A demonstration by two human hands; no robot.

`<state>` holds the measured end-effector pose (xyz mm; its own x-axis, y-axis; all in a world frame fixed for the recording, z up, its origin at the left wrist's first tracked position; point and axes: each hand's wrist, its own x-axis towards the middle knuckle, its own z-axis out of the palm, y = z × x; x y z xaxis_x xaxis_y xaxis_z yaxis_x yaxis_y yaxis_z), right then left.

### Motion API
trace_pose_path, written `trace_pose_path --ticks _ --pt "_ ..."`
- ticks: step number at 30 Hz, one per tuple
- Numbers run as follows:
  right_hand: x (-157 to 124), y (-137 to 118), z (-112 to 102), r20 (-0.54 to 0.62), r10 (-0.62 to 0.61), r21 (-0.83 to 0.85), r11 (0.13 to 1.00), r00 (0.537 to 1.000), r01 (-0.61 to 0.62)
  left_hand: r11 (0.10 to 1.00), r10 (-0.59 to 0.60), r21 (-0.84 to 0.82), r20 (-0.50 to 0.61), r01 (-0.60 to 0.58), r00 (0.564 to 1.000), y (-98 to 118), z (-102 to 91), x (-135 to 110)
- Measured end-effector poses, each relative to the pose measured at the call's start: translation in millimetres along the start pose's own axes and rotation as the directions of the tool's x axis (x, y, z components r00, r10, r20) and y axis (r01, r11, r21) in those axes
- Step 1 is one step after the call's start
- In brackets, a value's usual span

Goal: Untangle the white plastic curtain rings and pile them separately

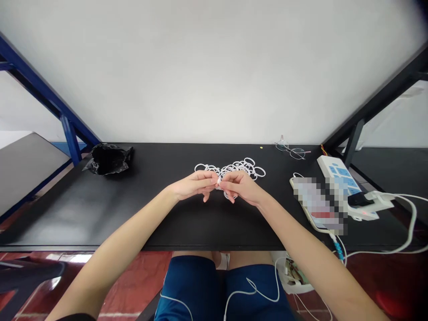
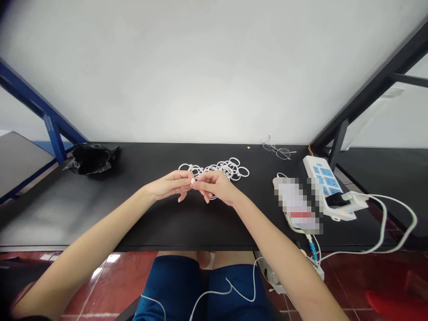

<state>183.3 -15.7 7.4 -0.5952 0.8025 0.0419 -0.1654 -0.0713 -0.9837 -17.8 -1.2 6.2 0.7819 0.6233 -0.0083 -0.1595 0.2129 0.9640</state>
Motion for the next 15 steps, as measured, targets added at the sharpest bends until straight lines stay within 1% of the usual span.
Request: trace_pose_path --ticks 2,3,5,6,7,8,9,10,11,12,13,14,15 --pt "-2 -1 3 0.031 -0.090 0.126 0.988 0.996 0.085 0.993 0.055 -0.103 0.026 -0.052 0.998 0 6.2 -6" --pt "-3 -1 4 0.049 -0.117 0.190 0.976 0.992 0.106 0.989 0.080 -0.130 0.031 -0.075 0.996 2 8.5 -8" --pt "-3 -4 4 0.060 -0.113 0.237 0.967 0.992 0.096 0.986 0.107 -0.134 0.011 -0.104 0.994 5 9.9 -8" --pt "-3 -5 3 0.026 -0.086 0.211 0.974 0.996 0.079 0.988 0.113 -0.098 -0.025 -0.115 0.993 6 8.4 -7" --pt "-2 -5 2 -0.042 -0.057 0.163 0.985 0.998 0.063 0.991 0.127 -0.030 -0.079 -0.130 0.989 5 5.6 -5" --pt "-1 -6 -1 -0.139 -0.035 0.105 0.993 0.990 0.050 0.987 0.152 0.074 -0.147 -0.142 0.977 4 1.6 -2" --pt "0 -6 -4 -0.250 -0.033 0.039 0.998 0.968 0.044 0.966 0.197 0.212 -0.224 -0.149 0.955 2 -3.0 0" --pt "1 -6 -8 -0.350 -0.053 -0.035 0.998 0.935 0.044 0.917 0.255 0.373 -0.282 -0.139 0.925 -1 -8.0 2" --pt "1 -5 -12 -0.426 -0.099 -0.128 0.991 0.899 0.048 0.838 0.320 0.534 -0.322 -0.108 0.891 -4 -12.8 4" --pt "1 -5 -16 -0.469 -0.168 -0.248 0.967 0.867 0.053 0.731 0.381 0.680 -0.334 -0.060 0.862 -7 -17.1 4" --pt "1 -4 -19 -0.470 -0.246 -0.392 0.918 0.848 0.048 0.610 0.430 0.792 -0.327 -0.003 0.842 -10 -20.7 4" --pt "0 -3 -22 -0.432 -0.321 -0.545 0.838 0.843 0.040 0.488 0.459 0.871 -0.310 0.055 0.832 -13 -23.5 3" --pt "-1 -2 -25 -0.368 -0.355 -0.676 0.737 0.859 0.015 0.374 0.471 0.921 -0.287 0.106 0.834 -15 -25.5 3"
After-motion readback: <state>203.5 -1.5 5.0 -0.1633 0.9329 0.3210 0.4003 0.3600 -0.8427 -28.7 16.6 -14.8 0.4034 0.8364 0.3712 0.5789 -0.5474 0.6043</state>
